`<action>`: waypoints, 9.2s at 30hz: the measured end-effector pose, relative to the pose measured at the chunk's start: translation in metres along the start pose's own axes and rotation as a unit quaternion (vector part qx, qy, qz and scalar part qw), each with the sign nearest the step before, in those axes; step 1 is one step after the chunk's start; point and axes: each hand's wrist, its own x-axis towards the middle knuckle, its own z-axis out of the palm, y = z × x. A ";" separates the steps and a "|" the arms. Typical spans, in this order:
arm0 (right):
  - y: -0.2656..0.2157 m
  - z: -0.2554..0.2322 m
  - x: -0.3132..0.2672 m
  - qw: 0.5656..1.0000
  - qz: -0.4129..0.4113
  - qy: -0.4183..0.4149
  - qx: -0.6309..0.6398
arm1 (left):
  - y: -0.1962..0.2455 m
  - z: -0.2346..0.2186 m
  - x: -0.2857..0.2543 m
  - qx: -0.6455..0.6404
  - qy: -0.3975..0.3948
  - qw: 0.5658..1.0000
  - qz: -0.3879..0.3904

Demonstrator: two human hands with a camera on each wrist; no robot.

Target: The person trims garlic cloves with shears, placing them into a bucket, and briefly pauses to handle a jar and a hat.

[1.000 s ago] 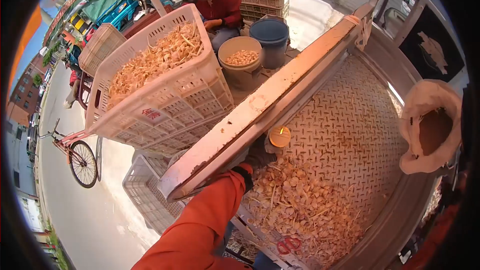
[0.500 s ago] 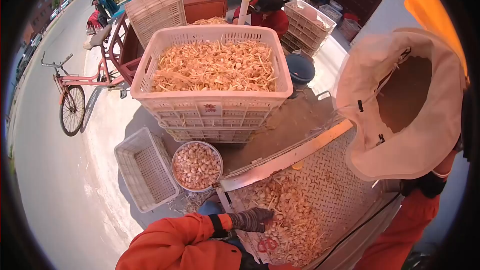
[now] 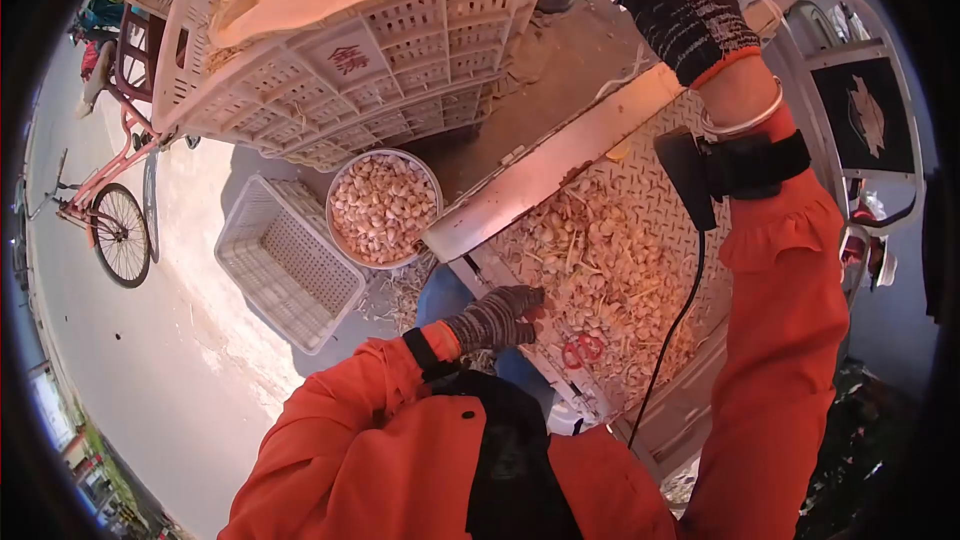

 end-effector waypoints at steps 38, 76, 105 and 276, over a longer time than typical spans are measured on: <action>0.434 -0.141 -0.493 0.731 -0.088 0.112 -0.668 | -0.216 0.085 -0.194 -0.029 0.125 0.991 0.049; 0.717 0.039 -0.371 0.876 0.077 -0.476 -0.001 | -0.330 0.005 -0.066 0.132 0.133 0.921 -0.341; 0.690 -0.051 -0.617 0.953 0.205 -0.093 -0.202 | -0.236 0.166 0.037 0.200 -0.280 0.865 -0.365; 0.419 0.000 -0.549 0.949 -0.014 0.244 0.199 | -0.176 0.041 0.020 -0.435 0.016 0.896 0.094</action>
